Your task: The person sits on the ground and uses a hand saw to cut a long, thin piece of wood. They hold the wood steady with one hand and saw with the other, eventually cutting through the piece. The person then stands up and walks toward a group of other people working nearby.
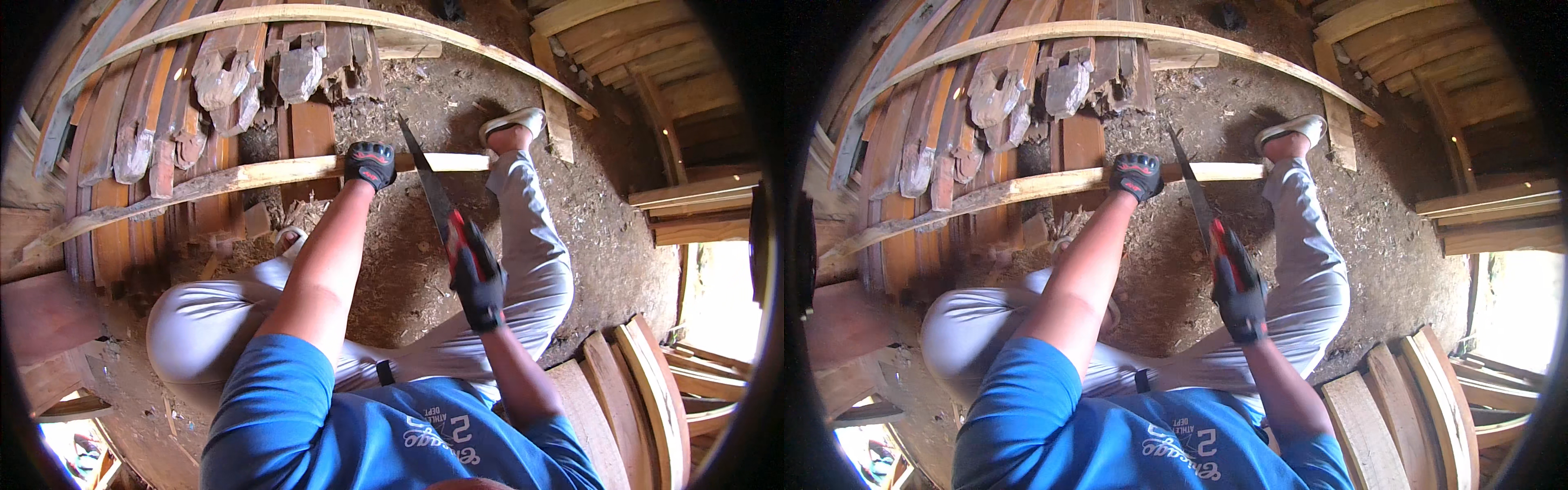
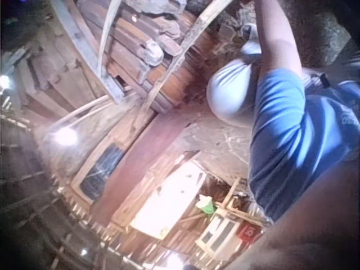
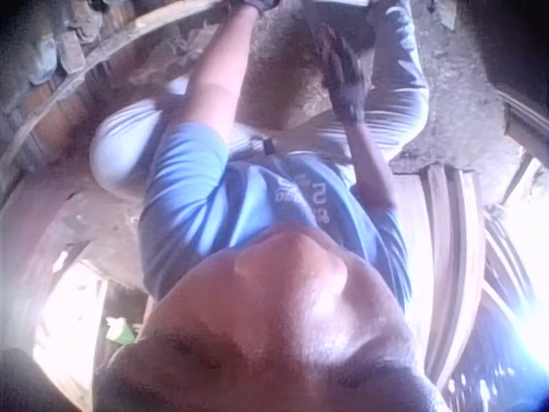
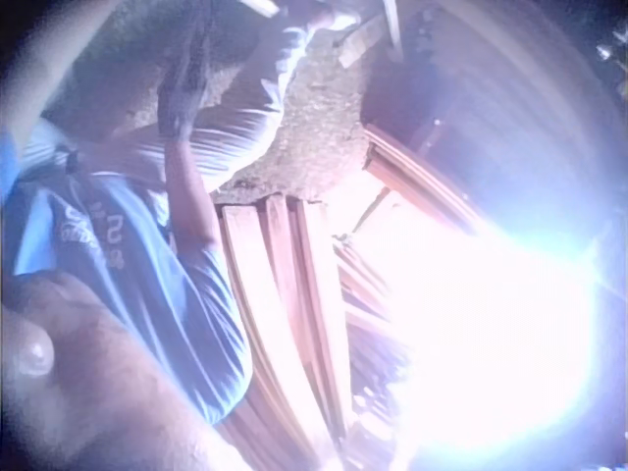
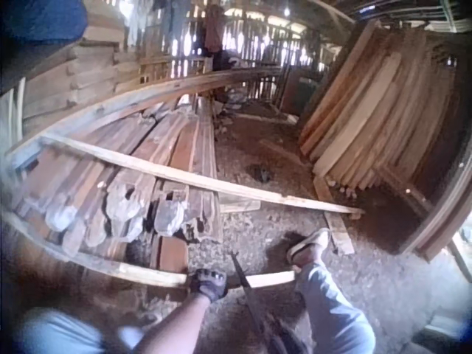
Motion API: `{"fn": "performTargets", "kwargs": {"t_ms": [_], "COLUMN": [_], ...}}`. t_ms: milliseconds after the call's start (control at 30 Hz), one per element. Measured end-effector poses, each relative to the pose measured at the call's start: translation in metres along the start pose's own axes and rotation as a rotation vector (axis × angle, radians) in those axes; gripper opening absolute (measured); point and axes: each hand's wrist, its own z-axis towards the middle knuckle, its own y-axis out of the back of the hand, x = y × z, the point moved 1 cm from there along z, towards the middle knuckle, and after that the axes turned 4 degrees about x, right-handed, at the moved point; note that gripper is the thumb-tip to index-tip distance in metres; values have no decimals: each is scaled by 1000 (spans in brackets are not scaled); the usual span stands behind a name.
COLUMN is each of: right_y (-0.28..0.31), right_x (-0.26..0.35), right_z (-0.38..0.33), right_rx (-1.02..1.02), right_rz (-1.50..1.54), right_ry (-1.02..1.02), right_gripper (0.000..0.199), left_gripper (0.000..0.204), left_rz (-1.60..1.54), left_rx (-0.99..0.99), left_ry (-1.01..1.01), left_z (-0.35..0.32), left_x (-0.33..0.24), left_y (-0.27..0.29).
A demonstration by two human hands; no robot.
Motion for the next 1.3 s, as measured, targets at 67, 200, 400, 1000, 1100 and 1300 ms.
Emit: {"fn": "performTargets", "kwargs": {"t_ms": [67,200,400,1000,1100,1300], "right_y": [31,65,-13,44,14,-76], "right_x": [24,8,-14,35,38,-31], "right_z": [-48,-74,71,-65,-1,162], "right_rx": [39,-33,-37,-8,75,-223], "right_rz": [73,-159,18,-111,51,107], "right_ry": [-202,39,-46,-14,-210,157], "right_gripper": [49,48,45,49,47,41], "left_gripper": [24,24,26,20,20,22], "left_rz": [-8,-28,-32,15,16,-77], "left_rx": [29,41,48,0,10,11], "left_ry": [7,-15,5,4,10,3], "left_z": [-5,-2,-5,-12,-16,-8], "left_x": [-5,-16,-7,-15,-2,-18], "left_y": [5,-2,1,3,2,5]}}
